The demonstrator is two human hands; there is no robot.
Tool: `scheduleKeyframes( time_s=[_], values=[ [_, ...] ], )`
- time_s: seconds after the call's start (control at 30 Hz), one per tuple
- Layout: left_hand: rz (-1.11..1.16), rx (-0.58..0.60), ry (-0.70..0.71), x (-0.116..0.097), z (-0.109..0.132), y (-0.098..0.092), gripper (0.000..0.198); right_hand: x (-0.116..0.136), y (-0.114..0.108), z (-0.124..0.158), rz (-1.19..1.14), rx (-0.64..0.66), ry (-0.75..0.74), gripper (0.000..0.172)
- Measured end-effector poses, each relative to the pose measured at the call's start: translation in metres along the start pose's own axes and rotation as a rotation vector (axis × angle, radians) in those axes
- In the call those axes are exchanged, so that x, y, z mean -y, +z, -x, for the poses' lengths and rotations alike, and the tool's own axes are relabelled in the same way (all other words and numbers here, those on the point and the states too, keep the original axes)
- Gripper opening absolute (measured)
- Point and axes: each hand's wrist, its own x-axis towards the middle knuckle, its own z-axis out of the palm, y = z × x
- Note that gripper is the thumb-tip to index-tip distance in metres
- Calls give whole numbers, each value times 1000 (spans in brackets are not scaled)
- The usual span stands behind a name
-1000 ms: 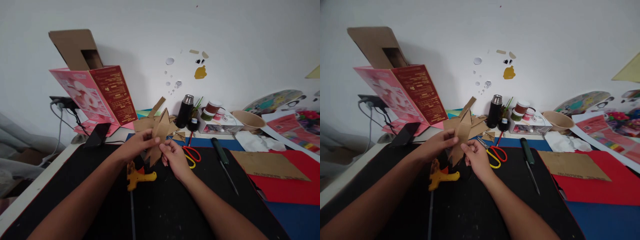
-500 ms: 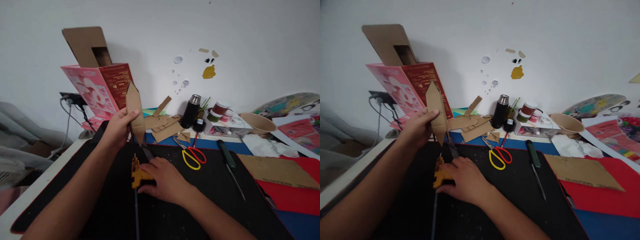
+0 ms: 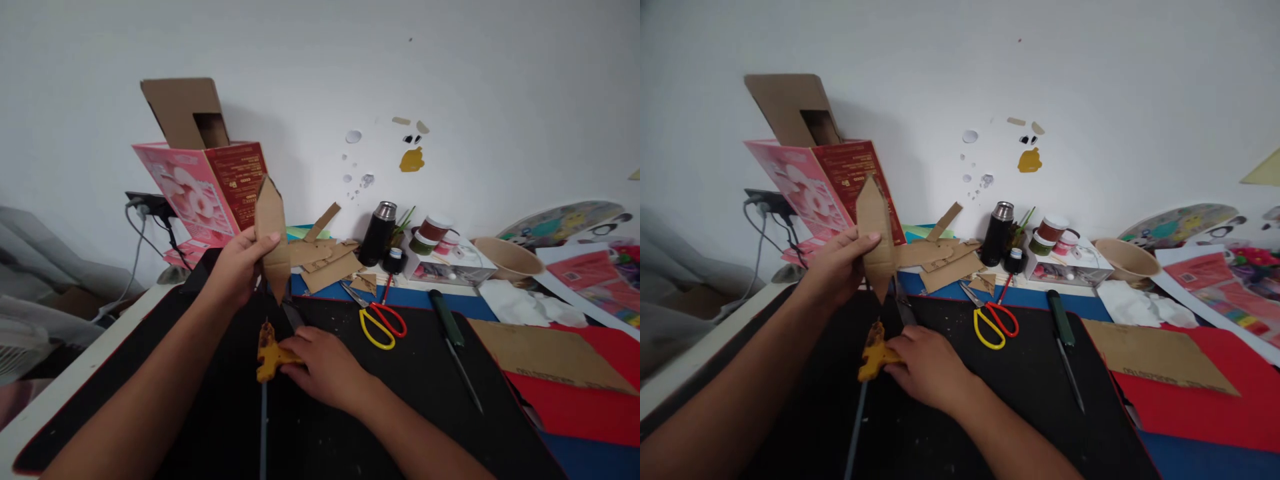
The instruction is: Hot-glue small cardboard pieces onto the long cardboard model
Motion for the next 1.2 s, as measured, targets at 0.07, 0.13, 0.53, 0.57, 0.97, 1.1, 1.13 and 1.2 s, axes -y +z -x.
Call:
scheduleKeyframes(
  time_s=[0.07, 0.13, 0.53, 0.57, 0.97, 1.1, 1.13, 1.2],
  values=[
    [31, -70, 69, -11, -1, -5, 46, -1, 0, 1, -128, -37, 37, 30],
    [85, -155, 156, -24, -4, -14, 43, -3, 0, 0, -272, -96, 82, 27],
    [-10, -292, 3, 11, 17, -65, 35, -40, -21, -11, -1370, -695, 435, 45],
    [-26, -272, -28, 20, 22, -64, 38, -42, -25, -10, -1400, -720, 440, 46],
    [-198, 5, -173, 43, 55, -55, 45, -29, -29, -8, -1752, -544, 414, 44],
    [-10, 50, -257, 37, 57, -57, 44, -25, -28, -7, -1752, -514, 401, 46],
    [13, 70, -275, 37, 58, -57, 43, -24, -28, -7, -1746, -513, 401, 47],
    [34, 109, -304, 38, 59, -55, 42, -22, -28, -7, -1695, -519, 405, 51]
  ],
)
